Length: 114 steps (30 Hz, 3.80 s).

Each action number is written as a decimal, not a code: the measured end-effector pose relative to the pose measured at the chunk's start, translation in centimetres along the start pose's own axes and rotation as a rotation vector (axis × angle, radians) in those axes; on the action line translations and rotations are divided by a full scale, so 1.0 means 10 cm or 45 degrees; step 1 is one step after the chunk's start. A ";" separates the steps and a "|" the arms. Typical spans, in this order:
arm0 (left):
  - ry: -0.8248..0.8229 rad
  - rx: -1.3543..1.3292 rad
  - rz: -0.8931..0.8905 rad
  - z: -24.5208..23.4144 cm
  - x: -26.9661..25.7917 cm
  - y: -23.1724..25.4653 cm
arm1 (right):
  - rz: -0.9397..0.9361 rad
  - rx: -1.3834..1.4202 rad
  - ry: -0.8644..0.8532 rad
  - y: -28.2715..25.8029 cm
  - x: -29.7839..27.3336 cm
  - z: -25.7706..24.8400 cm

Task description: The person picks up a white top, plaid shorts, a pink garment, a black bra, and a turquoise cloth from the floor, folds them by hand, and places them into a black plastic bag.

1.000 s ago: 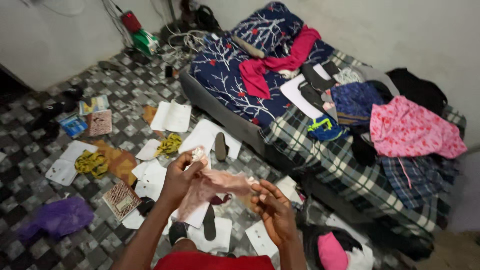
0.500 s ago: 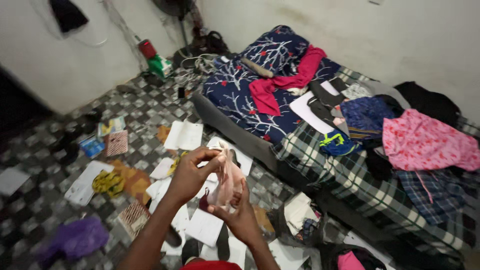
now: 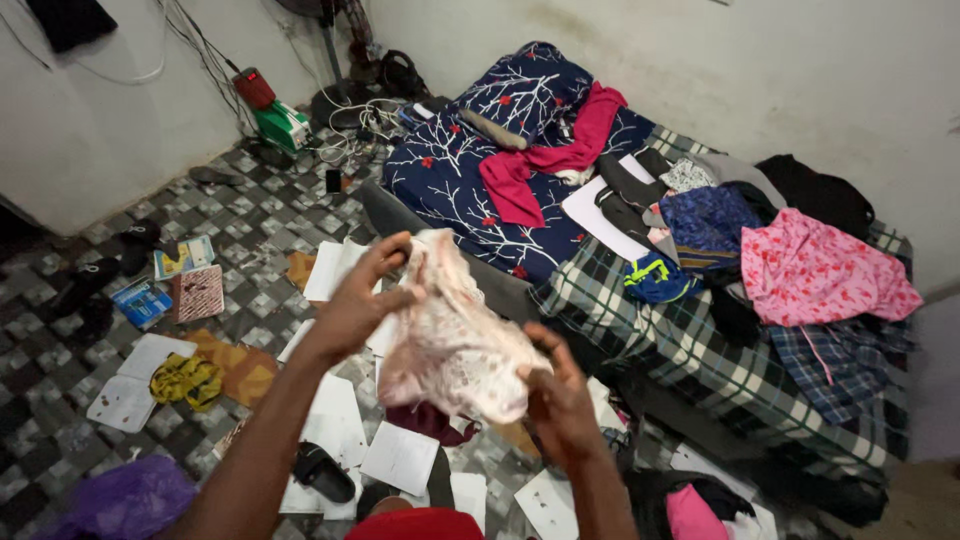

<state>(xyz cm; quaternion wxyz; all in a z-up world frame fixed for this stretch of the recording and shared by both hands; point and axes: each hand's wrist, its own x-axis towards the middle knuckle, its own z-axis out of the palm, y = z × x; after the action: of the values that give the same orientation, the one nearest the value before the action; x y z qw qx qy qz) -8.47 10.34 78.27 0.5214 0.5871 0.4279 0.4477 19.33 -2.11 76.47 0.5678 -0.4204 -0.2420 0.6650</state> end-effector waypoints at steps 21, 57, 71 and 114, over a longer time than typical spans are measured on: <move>-0.617 0.271 -0.470 0.78 -0.38 -1.30 | -0.534 -1.426 0.915 -0.52 -0.51 -0.88; -0.305 -1.129 -0.770 1.69 -1.11 -0.24 | 0.140 -0.466 0.494 0.26 -0.89 -0.73; -0.668 -0.145 -0.503 1.30 -0.49 -0.77 | 0.012 -0.229 0.542 0.83 -0.25 -0.65; 0.527 0.170 -1.154 1.32 -1.72 -7.07 | -0.148 -1.581 -0.233 5.28 3.09 -4.65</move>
<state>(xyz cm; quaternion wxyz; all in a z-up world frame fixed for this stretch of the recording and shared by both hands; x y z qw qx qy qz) -2.15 -3.04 5.79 0.5291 0.2732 0.7619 0.2548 28.96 7.74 0.87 0.2300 -0.5992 -0.6531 0.4019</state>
